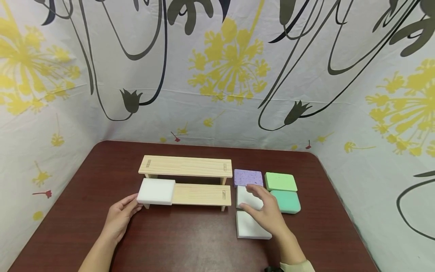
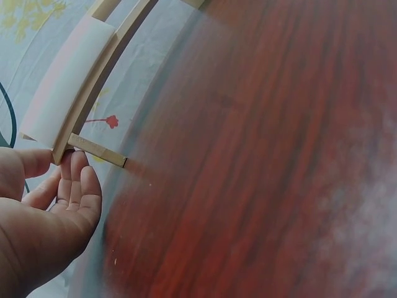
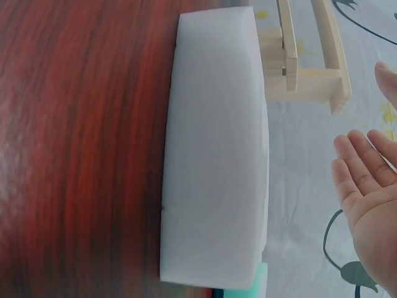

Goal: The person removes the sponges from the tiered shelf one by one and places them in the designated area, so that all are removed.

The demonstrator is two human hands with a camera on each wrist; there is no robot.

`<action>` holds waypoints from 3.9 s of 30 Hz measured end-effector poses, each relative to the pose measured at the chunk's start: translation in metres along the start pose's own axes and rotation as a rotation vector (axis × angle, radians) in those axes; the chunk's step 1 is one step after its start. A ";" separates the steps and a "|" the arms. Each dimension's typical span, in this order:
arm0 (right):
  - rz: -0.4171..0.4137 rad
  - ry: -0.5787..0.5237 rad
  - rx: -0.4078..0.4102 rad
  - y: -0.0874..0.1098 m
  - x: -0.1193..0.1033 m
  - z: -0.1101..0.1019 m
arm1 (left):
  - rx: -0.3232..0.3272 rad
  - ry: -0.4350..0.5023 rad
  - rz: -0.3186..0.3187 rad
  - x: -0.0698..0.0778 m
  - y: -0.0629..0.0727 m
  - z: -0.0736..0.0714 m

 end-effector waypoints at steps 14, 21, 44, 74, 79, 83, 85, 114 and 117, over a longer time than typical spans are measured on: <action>0.013 0.009 -0.053 -0.007 -0.008 0.018 | 0.002 0.000 0.002 -0.001 0.001 0.000; 0.001 0.008 -0.071 -0.011 -0.018 0.027 | 0.004 0.002 -0.002 -0.001 0.000 -0.001; -0.074 -0.041 -0.129 -0.031 -0.049 0.053 | -0.012 -0.003 0.014 -0.002 -0.001 -0.001; -0.050 -0.126 -0.227 -0.042 -0.072 0.090 | -0.030 0.055 0.009 0.003 0.000 -0.004; -0.058 -0.127 -0.228 -0.043 -0.075 0.095 | -0.029 0.076 0.013 0.003 -0.001 -0.003; -0.064 -0.125 -0.231 -0.044 -0.076 0.099 | -0.023 0.073 0.013 0.004 -0.002 -0.003; -0.078 -0.134 -0.230 -0.044 -0.077 0.101 | -0.021 0.063 0.016 0.004 -0.002 -0.002; -0.085 -0.110 -0.275 -0.050 -0.086 0.127 | -0.031 0.067 0.026 0.005 -0.002 -0.002; -0.093 -0.105 -0.277 -0.050 -0.088 0.129 | -0.028 0.081 0.024 0.004 -0.003 -0.001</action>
Point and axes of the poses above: each hand's wrist, its own y-axis away from the middle knuckle, its own z-axis out of the palm, x = y × z, the point moved 1 cm from there along -y, towards the middle knuckle, and after that the axes turned 11 degrees about z, right-handed, at the moved point
